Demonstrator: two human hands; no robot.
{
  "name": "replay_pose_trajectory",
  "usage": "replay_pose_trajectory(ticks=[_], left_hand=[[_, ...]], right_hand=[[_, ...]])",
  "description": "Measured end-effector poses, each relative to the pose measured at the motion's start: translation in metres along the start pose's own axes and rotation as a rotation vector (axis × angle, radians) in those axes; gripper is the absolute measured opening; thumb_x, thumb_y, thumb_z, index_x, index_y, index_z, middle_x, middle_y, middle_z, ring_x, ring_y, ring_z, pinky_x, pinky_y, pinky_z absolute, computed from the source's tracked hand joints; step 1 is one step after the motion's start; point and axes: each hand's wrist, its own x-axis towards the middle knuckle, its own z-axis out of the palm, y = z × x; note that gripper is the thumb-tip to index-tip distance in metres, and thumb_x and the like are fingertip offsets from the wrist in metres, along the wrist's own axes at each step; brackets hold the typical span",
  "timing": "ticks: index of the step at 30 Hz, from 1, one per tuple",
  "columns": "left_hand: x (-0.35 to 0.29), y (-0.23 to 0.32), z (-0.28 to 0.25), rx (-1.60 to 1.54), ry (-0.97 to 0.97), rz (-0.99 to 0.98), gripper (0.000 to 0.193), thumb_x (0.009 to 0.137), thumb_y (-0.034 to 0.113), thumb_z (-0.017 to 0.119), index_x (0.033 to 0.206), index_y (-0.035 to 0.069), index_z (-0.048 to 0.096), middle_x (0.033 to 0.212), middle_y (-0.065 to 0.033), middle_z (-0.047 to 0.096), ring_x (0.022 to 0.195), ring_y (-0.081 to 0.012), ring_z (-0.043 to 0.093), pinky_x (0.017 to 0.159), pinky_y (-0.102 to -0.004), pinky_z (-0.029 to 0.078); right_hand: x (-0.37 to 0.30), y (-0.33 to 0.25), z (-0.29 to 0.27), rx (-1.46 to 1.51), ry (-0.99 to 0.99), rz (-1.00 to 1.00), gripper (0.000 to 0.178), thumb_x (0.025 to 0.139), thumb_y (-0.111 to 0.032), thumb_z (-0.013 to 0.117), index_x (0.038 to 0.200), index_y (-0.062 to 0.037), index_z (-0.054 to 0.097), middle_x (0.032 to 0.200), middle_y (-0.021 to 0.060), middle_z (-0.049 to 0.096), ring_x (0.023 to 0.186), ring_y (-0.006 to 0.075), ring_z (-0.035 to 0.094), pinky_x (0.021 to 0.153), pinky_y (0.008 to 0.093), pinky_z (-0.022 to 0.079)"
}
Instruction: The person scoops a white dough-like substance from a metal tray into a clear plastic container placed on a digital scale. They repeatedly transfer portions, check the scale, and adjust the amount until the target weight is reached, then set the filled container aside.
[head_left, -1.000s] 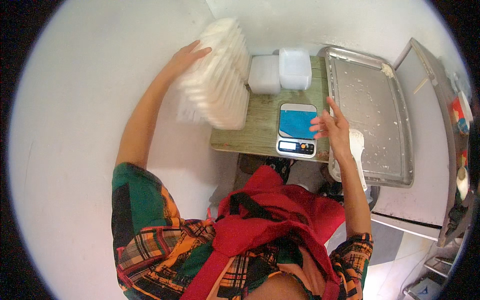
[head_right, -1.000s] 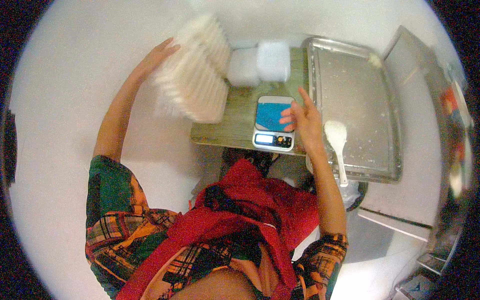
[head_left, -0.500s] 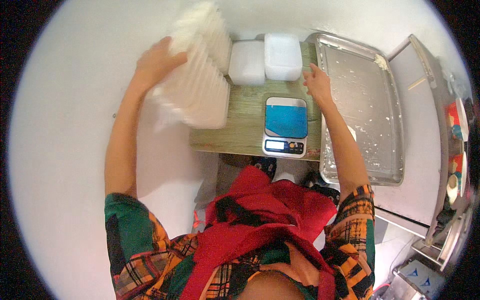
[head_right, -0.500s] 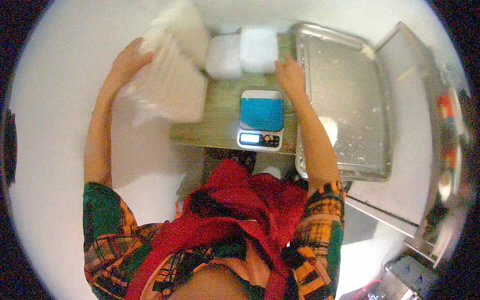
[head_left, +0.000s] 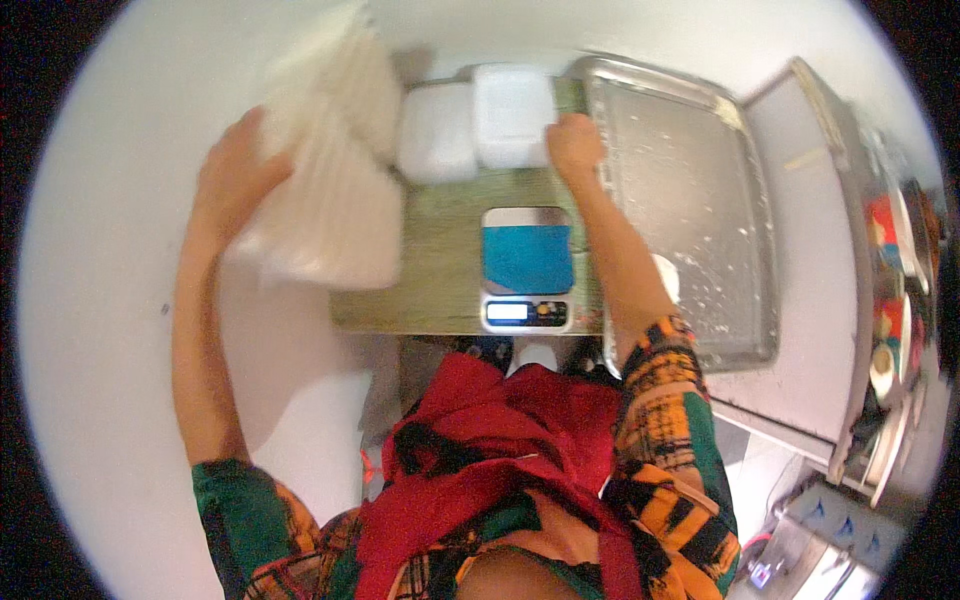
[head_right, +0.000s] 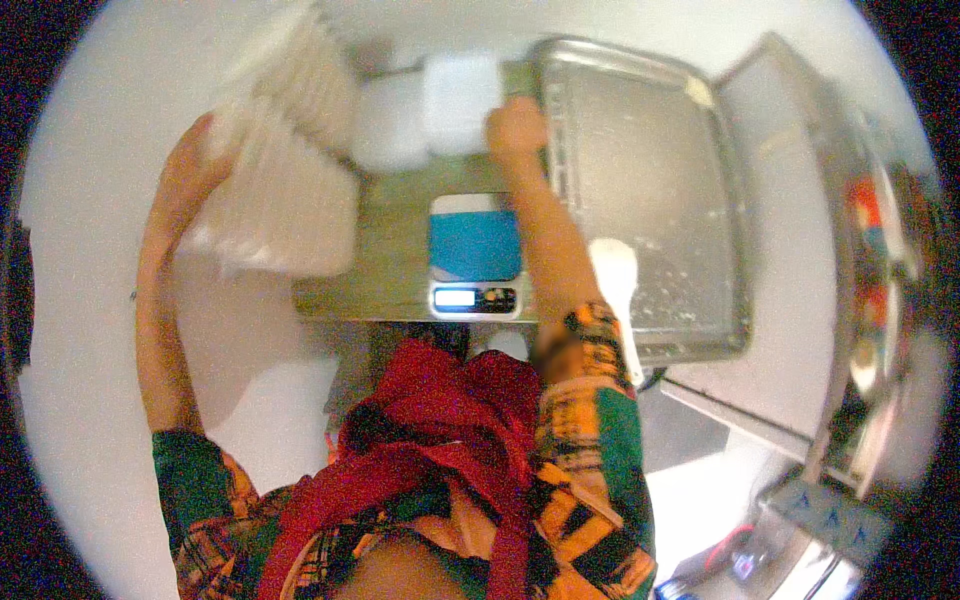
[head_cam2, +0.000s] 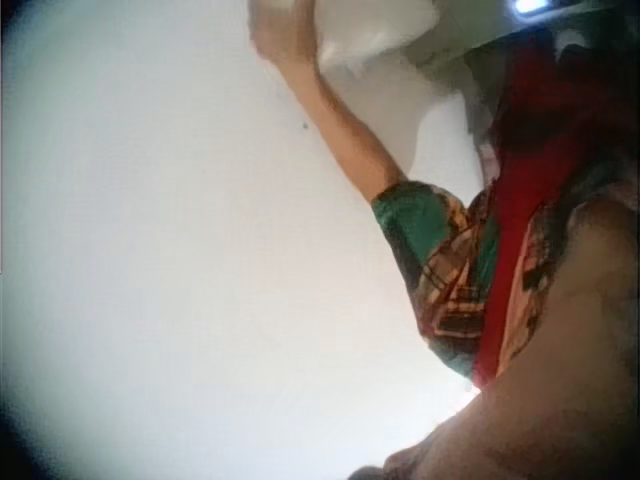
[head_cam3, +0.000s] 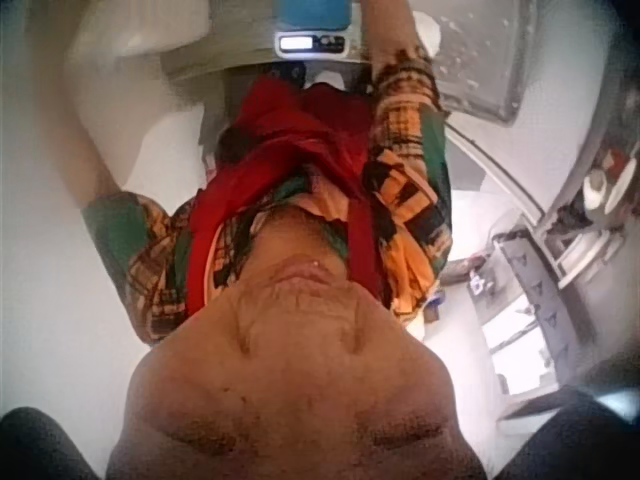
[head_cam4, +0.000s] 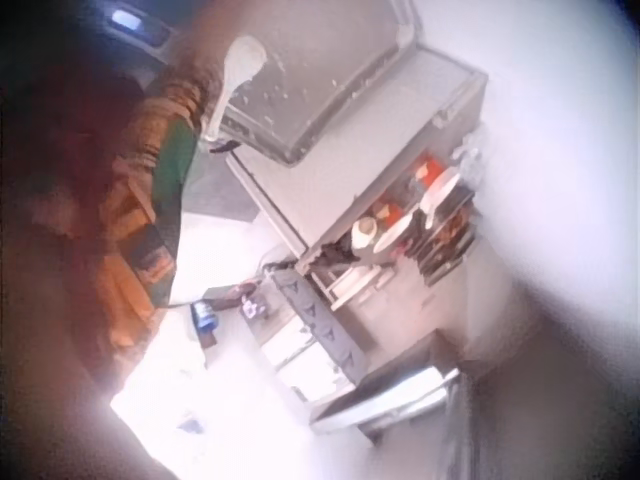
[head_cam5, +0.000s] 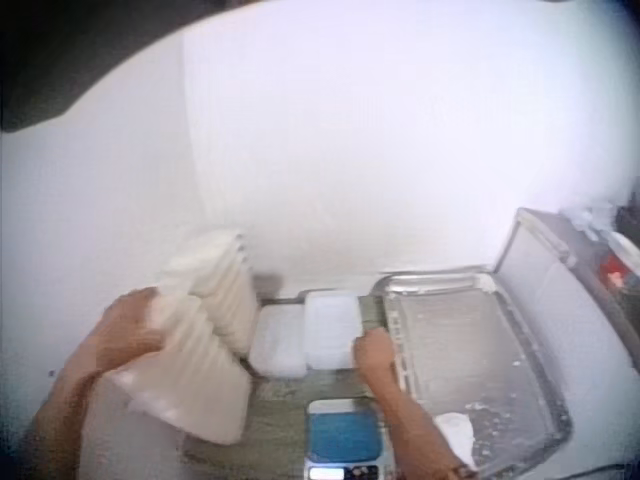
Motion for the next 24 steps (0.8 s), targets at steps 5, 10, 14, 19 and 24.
replay_pose_trajectory(ticks=[5,10,14,19,24], left_hand=[[-0.006,0.000,-0.003,-0.140,0.064,-0.055,0.065,0.069,0.032,0.059,0.124,0.005,0.037,0.115,-0.0194,0.047,0.103,-0.0304,0.047,0.091,-0.0391,0.034],[-0.018,0.024,-0.028,0.325,0.486,0.118,0.060,0.074,0.034,0.059,0.126,0.011,0.036,0.126,-0.0117,0.040,0.120,-0.0273,0.030,0.100,-0.0409,0.019],[-0.045,0.073,-0.038,0.108,0.503,0.312,0.053,0.076,0.030,0.058,0.123,0.011,0.041,0.126,-0.0094,0.040,0.122,-0.0274,0.028,0.102,-0.0405,0.016],[-0.077,0.103,-0.005,-0.399,0.387,0.312,0.048,0.073,0.017,0.060,0.117,0.007,0.046,0.123,-0.0103,0.043,0.119,-0.0259,0.033,0.100,-0.0386,0.021],[-0.073,0.111,0.075,-1.438,-0.071,-0.200,0.054,0.079,0.025,0.054,0.124,0.003,0.034,0.121,-0.0197,0.042,0.114,-0.0303,0.039,0.098,-0.0362,0.026]], right_hand=[[-0.006,-0.011,0.014,0.088,0.153,-0.006,0.016,0.064,-0.014,0.055,0.076,-0.0061,0.063,0.086,0.0143,0.057,0.079,0.0320,0.056,0.069,0.0401,0.046],[0.001,-0.013,-0.004,0.114,0.116,0.102,0.013,0.062,-0.013,0.055,0.070,-0.0067,0.062,0.080,0.0148,0.058,0.073,0.0328,0.057,0.065,0.0413,0.046],[0.007,-0.006,0.014,0.168,0.174,0.168,0.014,0.061,-0.019,0.058,0.069,-0.0091,0.063,0.070,0.0133,0.061,0.069,0.0306,0.059,0.062,0.0394,0.047],[-0.011,-0.016,-0.019,0.326,0.304,0.051,0.018,0.061,-0.020,0.062,0.071,-0.0051,0.062,0.066,0.0100,0.061,0.061,0.0238,0.059,0.056,0.0354,0.047],[-0.046,-0.012,-0.048,1.063,-0.104,0.076,0.010,0.066,-0.008,0.061,0.073,-0.0013,0.059,0.063,0.0051,0.058,0.054,0.0096,0.051,0.048,0.0213,0.040]])
